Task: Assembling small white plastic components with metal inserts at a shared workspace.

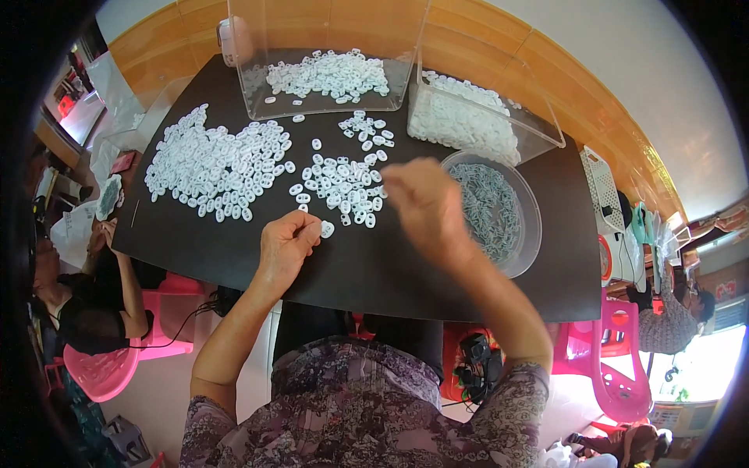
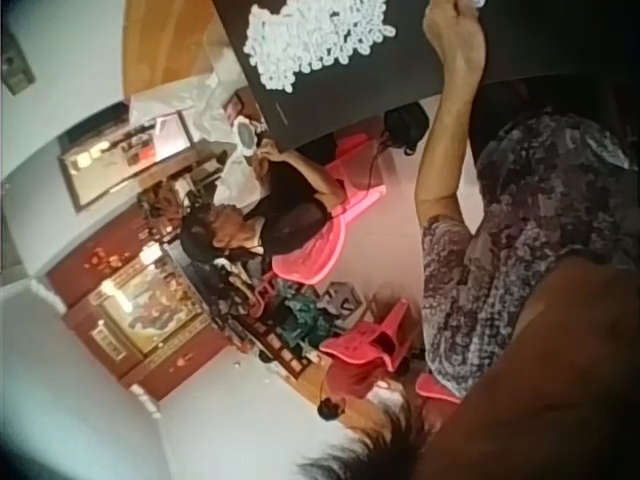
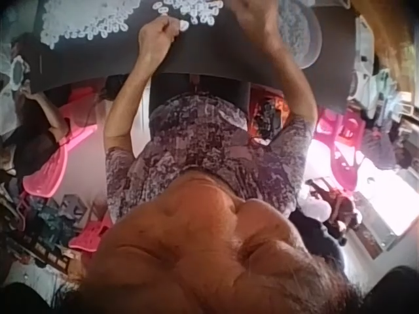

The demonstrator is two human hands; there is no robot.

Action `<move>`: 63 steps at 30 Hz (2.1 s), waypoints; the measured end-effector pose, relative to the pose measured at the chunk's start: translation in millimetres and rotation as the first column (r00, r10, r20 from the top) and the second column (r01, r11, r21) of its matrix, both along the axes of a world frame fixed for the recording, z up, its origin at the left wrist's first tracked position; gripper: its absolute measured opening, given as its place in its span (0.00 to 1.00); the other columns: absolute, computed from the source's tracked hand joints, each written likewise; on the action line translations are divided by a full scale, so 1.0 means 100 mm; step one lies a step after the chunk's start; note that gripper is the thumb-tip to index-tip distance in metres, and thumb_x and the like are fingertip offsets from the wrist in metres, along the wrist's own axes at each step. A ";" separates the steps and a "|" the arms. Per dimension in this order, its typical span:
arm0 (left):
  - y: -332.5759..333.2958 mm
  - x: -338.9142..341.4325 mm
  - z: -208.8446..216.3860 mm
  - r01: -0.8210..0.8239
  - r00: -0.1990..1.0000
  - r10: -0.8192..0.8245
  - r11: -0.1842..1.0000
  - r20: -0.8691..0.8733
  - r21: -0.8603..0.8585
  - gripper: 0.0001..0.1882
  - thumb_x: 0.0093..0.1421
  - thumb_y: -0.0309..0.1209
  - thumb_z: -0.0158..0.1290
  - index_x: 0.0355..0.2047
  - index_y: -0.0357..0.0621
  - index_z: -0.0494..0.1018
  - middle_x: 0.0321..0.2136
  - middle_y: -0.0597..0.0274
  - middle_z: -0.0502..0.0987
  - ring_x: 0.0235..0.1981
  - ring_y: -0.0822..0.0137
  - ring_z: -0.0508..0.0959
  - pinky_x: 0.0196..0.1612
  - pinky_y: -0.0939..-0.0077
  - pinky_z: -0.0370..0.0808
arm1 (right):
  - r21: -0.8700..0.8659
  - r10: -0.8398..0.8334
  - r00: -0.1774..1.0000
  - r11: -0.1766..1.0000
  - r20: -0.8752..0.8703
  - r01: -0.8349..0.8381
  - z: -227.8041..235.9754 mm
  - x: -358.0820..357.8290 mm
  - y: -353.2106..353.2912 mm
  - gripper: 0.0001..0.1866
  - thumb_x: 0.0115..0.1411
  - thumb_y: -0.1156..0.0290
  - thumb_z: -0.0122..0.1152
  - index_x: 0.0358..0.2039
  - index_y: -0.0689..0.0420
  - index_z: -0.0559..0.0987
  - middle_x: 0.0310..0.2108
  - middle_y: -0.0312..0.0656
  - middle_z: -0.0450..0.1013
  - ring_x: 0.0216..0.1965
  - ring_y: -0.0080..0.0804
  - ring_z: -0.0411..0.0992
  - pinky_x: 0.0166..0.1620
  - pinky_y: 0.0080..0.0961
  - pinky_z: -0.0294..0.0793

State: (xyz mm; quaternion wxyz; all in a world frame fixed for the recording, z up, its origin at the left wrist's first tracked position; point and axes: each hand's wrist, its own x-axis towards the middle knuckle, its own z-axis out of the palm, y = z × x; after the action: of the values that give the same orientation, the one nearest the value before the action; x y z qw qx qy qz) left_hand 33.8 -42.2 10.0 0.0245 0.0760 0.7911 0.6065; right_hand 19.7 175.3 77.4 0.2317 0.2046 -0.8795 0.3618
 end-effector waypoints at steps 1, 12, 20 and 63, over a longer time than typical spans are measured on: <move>0.02 0.02 0.01 -0.010 1.000 0.010 1.000 0.009 0.023 0.08 0.55 0.28 0.50 0.24 0.36 0.73 0.16 0.60 0.72 0.20 0.71 0.71 0.26 0.76 0.67 | -0.039 0.038 0.993 0.999 0.111 -0.034 -0.09 0.11 -0.06 0.08 0.51 0.79 0.60 0.33 0.60 0.79 0.28 0.41 0.74 0.31 0.31 0.71 0.35 0.24 0.70; 0.14 0.18 0.08 -0.032 0.999 0.029 0.994 0.030 0.108 0.08 0.55 0.29 0.51 0.25 0.35 0.73 0.16 0.61 0.72 0.18 0.74 0.70 0.24 0.77 0.66 | -0.504 0.320 0.789 0.864 0.524 -0.015 -0.45 0.35 -0.37 0.11 0.54 0.80 0.59 0.39 0.64 0.78 0.31 0.35 0.75 0.33 0.16 0.70 0.38 0.15 0.70; 0.19 0.21 0.03 0.029 1.000 -0.028 0.996 -0.014 0.090 0.08 0.56 0.29 0.51 0.27 0.36 0.74 0.21 0.57 0.74 0.21 0.67 0.73 0.26 0.74 0.68 | -0.487 0.301 0.750 0.873 0.589 0.033 -0.34 0.39 -0.28 0.08 0.53 0.79 0.60 0.36 0.63 0.78 0.29 0.31 0.74 0.31 0.13 0.68 0.35 0.12 0.68; 0.32 0.07 -0.18 -0.164 0.765 -0.204 0.856 -0.611 -0.491 0.06 0.44 0.24 0.58 0.23 0.43 0.72 0.23 0.59 0.66 0.26 0.59 0.69 0.27 0.66 0.68 | 0.177 0.007 0.989 0.984 -0.151 0.020 -0.43 0.13 0.04 0.06 0.46 0.82 0.61 0.27 0.60 0.78 0.26 0.43 0.73 0.30 0.40 0.70 0.32 0.32 0.70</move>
State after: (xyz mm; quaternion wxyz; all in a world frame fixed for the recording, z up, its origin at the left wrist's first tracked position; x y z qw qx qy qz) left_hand 40.3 -10.5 -7.6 -0.2219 0.2785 0.8824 0.3074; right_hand 32.7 178.9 34.2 0.2794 0.2485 -0.8889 0.2645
